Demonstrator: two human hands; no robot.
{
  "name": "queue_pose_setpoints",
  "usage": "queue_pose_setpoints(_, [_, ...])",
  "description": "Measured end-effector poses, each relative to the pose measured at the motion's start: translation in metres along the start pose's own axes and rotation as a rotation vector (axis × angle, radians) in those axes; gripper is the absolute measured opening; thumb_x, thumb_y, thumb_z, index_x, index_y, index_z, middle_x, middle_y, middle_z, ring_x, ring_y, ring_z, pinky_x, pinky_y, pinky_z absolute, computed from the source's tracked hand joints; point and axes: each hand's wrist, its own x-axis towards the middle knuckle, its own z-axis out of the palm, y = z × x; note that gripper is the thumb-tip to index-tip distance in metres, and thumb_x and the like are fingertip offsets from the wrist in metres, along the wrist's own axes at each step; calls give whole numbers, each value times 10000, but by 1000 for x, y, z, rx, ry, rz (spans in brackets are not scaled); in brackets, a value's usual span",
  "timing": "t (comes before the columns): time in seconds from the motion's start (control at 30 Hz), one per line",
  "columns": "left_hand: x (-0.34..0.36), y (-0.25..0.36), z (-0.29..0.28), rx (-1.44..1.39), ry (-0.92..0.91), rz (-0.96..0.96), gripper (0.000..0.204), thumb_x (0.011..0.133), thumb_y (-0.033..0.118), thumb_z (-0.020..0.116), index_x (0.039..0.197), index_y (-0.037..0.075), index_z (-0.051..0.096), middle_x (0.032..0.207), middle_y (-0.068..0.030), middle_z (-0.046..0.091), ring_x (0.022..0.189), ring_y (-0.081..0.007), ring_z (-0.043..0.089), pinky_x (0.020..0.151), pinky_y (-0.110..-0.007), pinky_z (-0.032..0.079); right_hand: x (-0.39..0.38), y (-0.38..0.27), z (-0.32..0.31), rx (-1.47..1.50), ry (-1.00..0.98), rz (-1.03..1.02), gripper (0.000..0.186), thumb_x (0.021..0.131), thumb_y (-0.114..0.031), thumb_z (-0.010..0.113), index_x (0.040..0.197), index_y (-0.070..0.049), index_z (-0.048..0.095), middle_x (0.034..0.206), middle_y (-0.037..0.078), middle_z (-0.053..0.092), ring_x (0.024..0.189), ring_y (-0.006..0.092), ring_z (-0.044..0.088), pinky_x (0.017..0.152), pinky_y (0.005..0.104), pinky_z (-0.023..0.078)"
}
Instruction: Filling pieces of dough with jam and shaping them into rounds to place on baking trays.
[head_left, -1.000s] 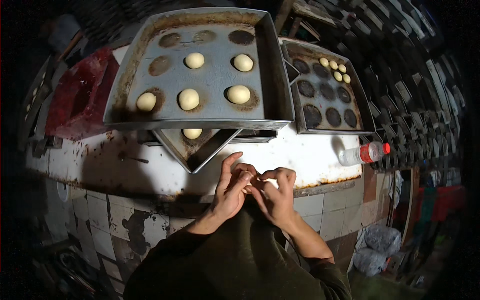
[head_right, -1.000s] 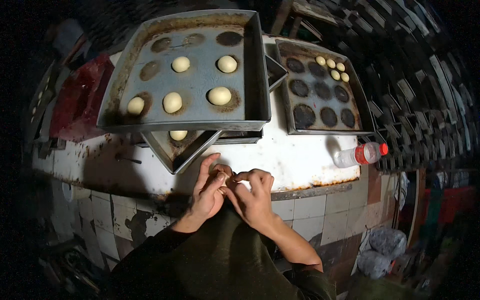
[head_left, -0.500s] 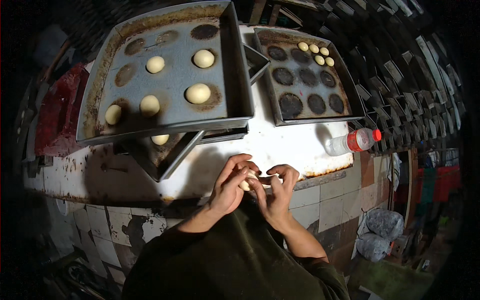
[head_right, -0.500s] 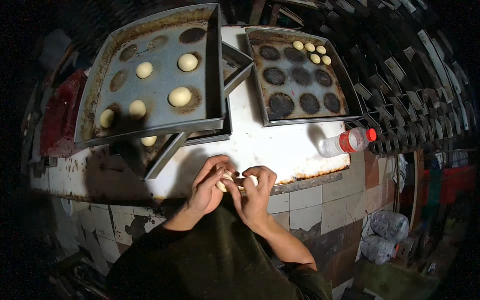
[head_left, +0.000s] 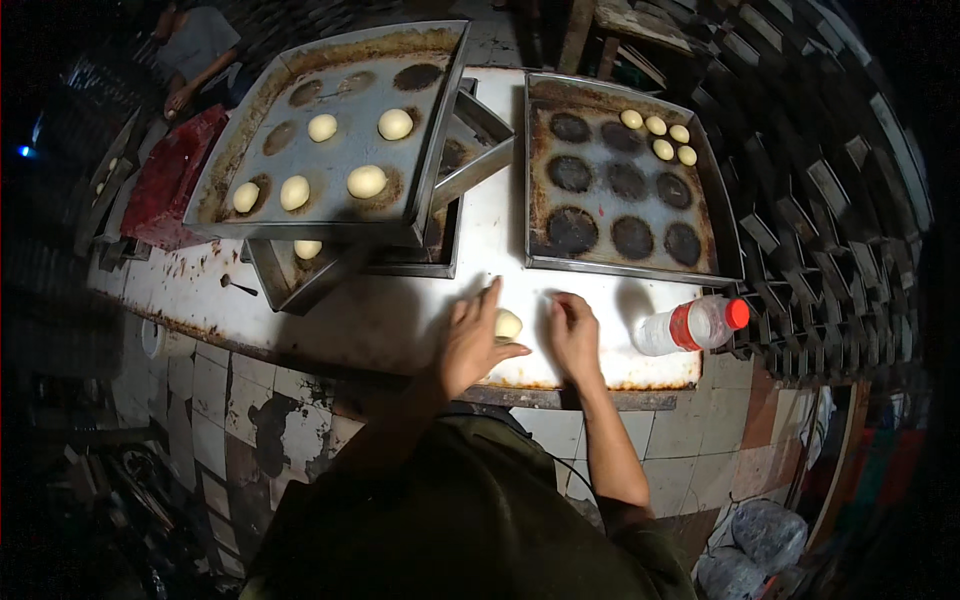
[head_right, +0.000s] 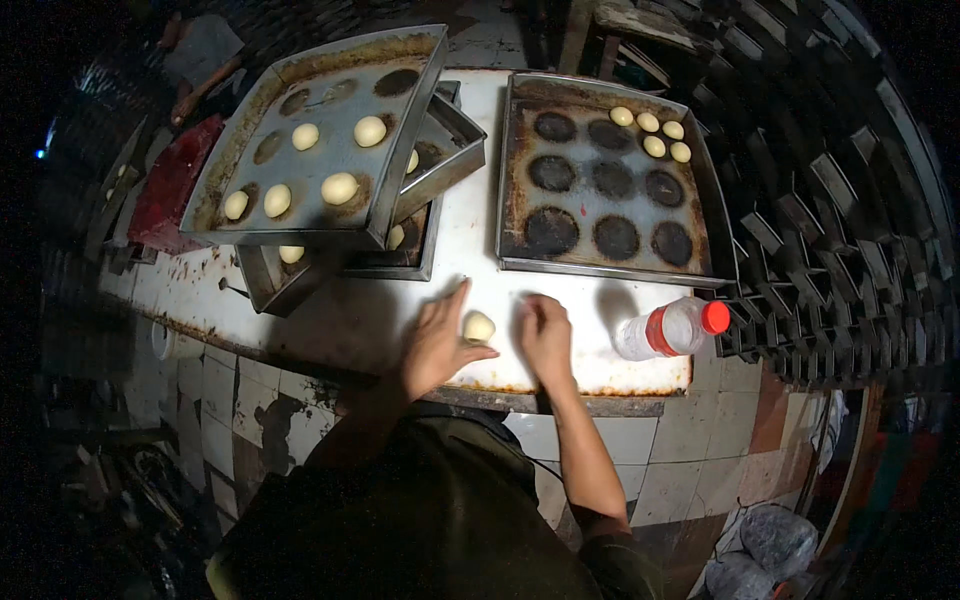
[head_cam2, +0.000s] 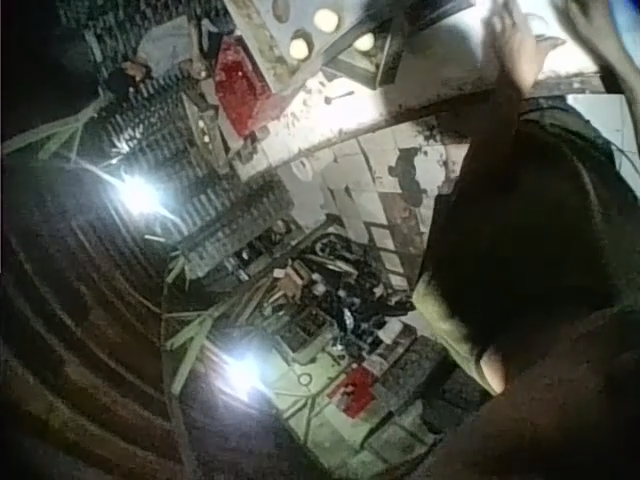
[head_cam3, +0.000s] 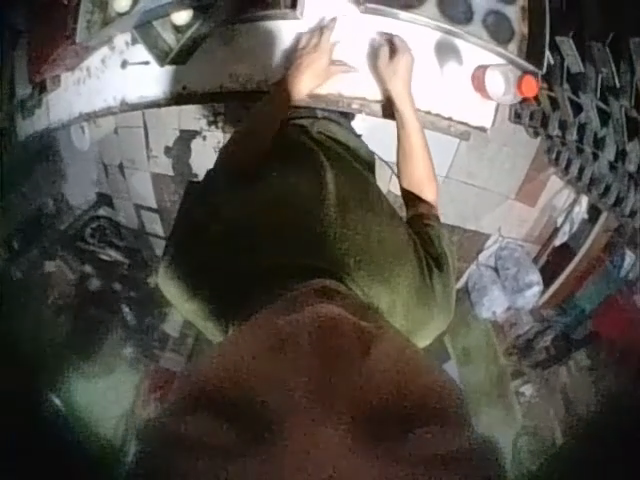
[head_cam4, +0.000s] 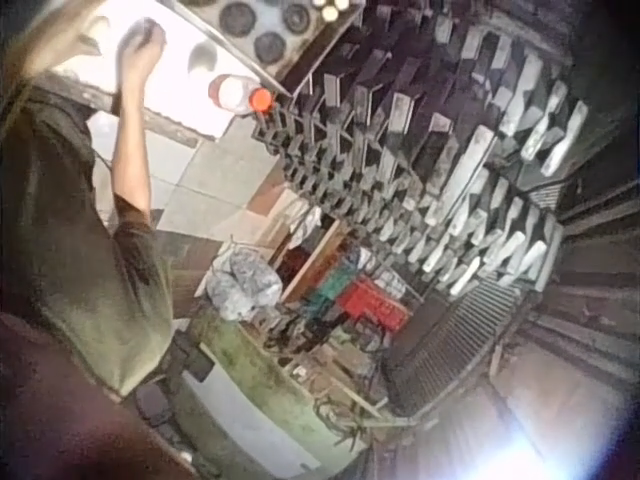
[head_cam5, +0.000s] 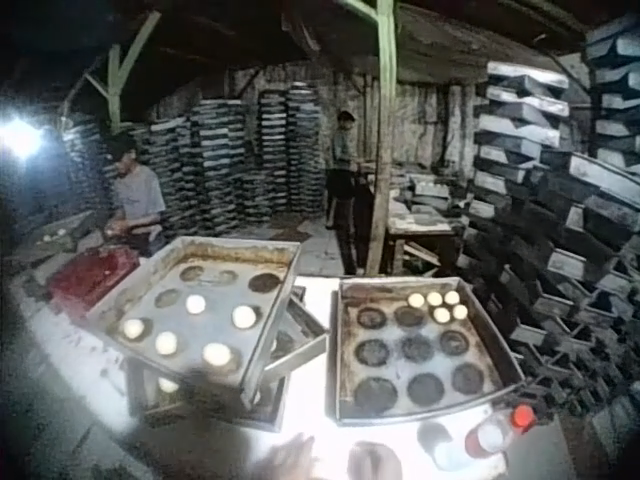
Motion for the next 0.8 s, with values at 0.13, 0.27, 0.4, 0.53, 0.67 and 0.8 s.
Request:
queue_pose_setpoints(0.13, [-57, -51, -45, -256, -34, -297, 908, 700, 428, 736, 1362, 4, 280, 1240, -214, 487, 1149, -349, 472, 934, -417, 407, -15, -38, 38, 55, -362, -369, 83, 792, -60, 594, 816, 16, 613, 829, 183, 599, 796, 323, 568, 754, 391, 458])
queue_pose_setpoints(0.27, [-115, -88, -71, -225, 4, -393, 825, 747, 413, 704, 1347, 9, 308, 1204, -213, 514, 1115, -329, 508, 914, -403, 425, -22, -37, 11, -198, -436, -855, 165, 629, -11, 645, 777, -71, 603, 908, 118, 594, 985, 282, 543, 828, 377, 441])
queue_pose_setpoints(0.4, [-121, -98, -77, -535, -85, -484, 704, 791, 353, 681, 1324, 34, 348, 1144, -204, 553, 1037, -304, 566, 865, -381, 456, 20, 1, 9, -461, -205, -559, 24, 711, -54, 564, 700, -37, 553, 721, 127, 534, 695, 305, 469, 644, 420, 373])
queue_pose_setpoints(0.53, [-95, -110, -79, -665, -143, -205, 593, 841, 346, 616, 1297, 38, 396, 1117, -175, 571, 999, -285, 575, 843, -355, 454, 7, 7, 63, -385, -185, -288, 267, 843, -126, 483, 618, 11, 531, 693, 173, 503, 706, 336, 456, 654, 426, 365])
queue_pose_setpoints(0.67, [-95, -161, -109, -678, -429, 38, 640, 838, 414, 601, 1315, 51, 375, 1129, -168, 564, 1047, -320, 541, 889, -385, 424, -46, -38, 55, -845, -330, -449, 306, 710, -169, 613, 988, -47, 572, 1078, 181, 463, 911, 387, 441, 826, 484, 373])
queue_pose_setpoints(0.8, [-104, -204, -128, -619, -754, 163, 683, 857, 407, 584, 1356, 34, 305, 1213, -210, 499, 1127, -292, 496, 934, -364, 414, -9, -161, 31, -423, -1386, 96, 463, 799, -240, 639, 1191, -45, 489, 1154, 124, 499, 945, 283, 526, 857, 406, 429])
